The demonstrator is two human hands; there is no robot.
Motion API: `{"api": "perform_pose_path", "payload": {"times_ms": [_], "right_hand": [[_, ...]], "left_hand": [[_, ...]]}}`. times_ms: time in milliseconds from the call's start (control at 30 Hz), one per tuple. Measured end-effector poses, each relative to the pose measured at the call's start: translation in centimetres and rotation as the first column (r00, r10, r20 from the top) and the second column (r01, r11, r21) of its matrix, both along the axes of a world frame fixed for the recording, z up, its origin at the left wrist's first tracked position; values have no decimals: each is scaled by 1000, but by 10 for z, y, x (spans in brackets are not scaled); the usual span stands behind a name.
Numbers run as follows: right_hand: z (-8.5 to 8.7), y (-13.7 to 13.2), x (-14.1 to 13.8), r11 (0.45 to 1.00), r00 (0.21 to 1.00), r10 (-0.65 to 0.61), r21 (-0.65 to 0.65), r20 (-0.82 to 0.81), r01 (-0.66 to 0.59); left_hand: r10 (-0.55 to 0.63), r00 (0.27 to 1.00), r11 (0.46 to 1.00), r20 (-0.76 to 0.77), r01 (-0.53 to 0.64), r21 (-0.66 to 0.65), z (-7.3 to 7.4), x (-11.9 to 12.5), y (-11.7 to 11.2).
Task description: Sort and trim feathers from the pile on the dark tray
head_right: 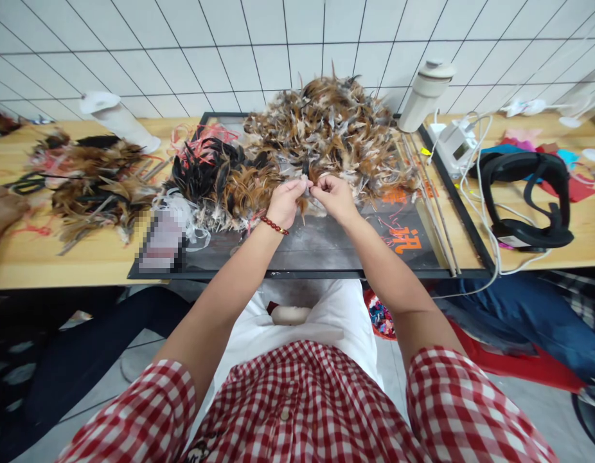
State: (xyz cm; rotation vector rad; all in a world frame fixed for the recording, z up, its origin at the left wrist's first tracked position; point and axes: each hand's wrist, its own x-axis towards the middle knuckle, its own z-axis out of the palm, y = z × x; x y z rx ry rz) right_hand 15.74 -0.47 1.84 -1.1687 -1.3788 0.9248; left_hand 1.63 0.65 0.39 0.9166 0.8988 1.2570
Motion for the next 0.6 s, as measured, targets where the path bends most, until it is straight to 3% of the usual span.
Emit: {"api": "perform_pose_path", "payload": {"times_ms": [200, 300, 600], "right_hand": [[-1, 3, -1, 998, 968, -21, -62, -251, 5], [-2, 4, 1, 997, 955, -11, -73, -296, -12], [-5, 2, -1, 999, 996, 43, 10, -78, -43]], "left_hand": [[88, 981, 990, 172, -68, -120, 8, -2, -4], [104, 975, 988, 198, -78, -136, 10, -2, -4], [69, 990, 997, 123, -67, -23, 2, 1, 1]]}}
